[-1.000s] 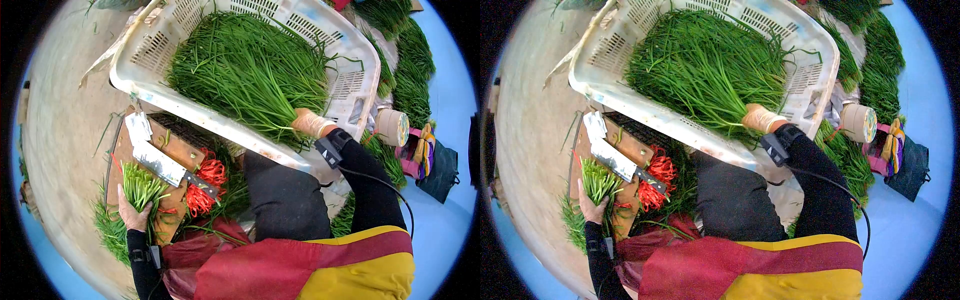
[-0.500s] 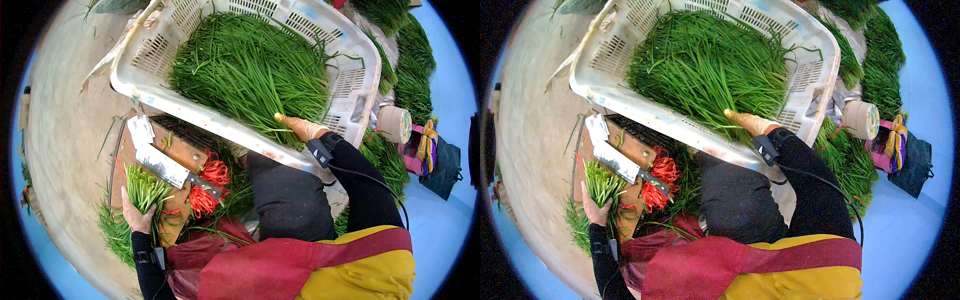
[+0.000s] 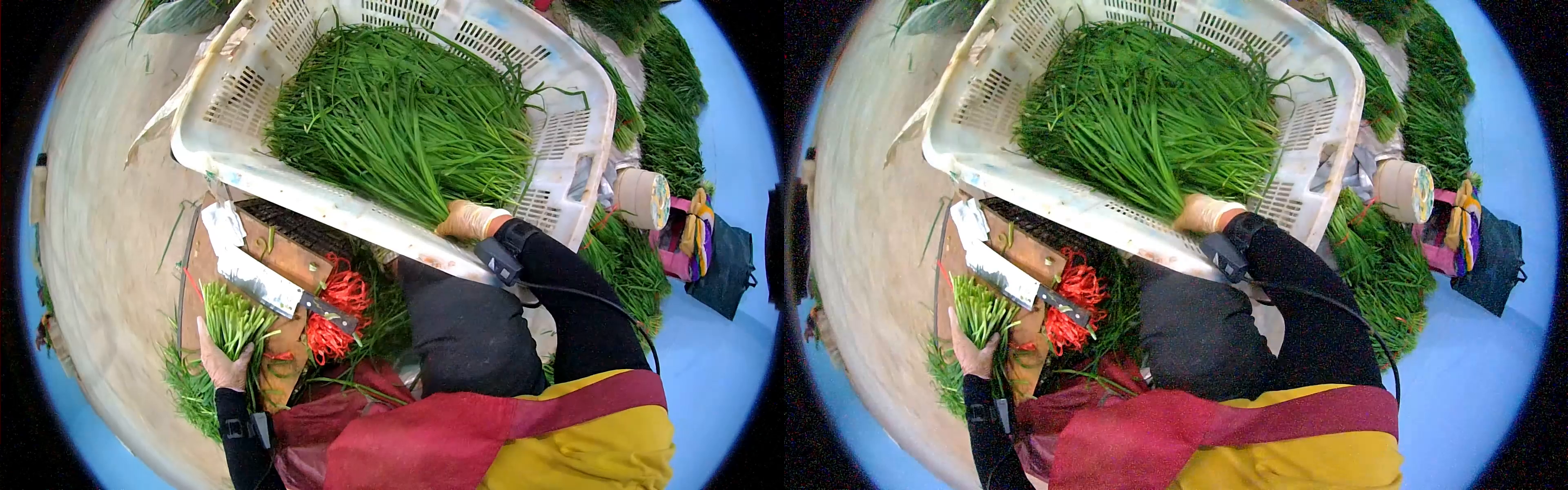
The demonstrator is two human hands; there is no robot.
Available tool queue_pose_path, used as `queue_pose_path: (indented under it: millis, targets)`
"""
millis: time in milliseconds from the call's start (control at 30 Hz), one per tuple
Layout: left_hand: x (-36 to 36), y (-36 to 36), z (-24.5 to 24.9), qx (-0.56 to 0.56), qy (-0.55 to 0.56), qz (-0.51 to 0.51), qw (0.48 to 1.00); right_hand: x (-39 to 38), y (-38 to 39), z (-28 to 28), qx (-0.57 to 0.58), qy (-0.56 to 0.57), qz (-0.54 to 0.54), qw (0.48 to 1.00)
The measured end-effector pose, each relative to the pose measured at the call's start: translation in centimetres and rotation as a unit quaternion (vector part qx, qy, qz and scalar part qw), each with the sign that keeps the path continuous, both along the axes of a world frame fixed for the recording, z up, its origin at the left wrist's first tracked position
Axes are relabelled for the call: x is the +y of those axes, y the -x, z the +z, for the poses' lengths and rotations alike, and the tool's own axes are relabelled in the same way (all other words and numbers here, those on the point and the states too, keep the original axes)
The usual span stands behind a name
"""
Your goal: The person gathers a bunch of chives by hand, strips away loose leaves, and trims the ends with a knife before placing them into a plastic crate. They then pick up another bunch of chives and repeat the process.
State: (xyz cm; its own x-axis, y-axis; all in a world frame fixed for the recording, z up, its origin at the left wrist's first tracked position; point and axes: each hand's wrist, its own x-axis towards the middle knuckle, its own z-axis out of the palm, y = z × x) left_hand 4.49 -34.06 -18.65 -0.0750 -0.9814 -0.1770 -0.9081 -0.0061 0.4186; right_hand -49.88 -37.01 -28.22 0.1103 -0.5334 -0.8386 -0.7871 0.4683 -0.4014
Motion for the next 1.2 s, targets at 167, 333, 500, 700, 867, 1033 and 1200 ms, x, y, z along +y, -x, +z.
queue_pose_path:
  millis: [167, 333, 500, 700, 867, 1033, 1200]
  targets:
    - [0.1, 0.0, 0.1, 0.003, 0.002, 0.004, 1.000, -0.4, 0.3, 1.5, 0.015, -0.060, 0.073, 0.995]
    - [0.1, 0.0, 0.1, -0.039, 0.009, -0.002, 0.999, -0.4, 0.8, -1.0, 0.047, -0.053, 0.145, 0.987]
    - [0.0, -0.1, 0.1, -0.015, 0.012, 0.001, 1.000, -1.1, 1.5, 2.2, 0.069, -0.044, 0.114, 0.990]
    - [0.0, 0.0, -0.1, 0.004, 0.011, 0.003, 1.000, -6.4, 10.2, 5.6, 0.135, 0.118, -0.046, 0.983]
    - [0.1, 0.2, 0.1, -0.029, 0.011, 0.004, 1.000, -8.1, 12.3, 2.5, 0.248, 0.203, -0.040, 0.946]
    - [-0.2, 0.5, 0.1, 0.003, -0.006, 0.016, 1.000, -7.6, 12.1, -3.9, 0.332, 0.186, -0.059, 0.923]
    - [-0.2, 0.7, 0.0, 0.056, -0.021, 0.031, 0.998, -8.1, 13.2, -3.4, 0.359, 0.227, -0.060, 0.903]
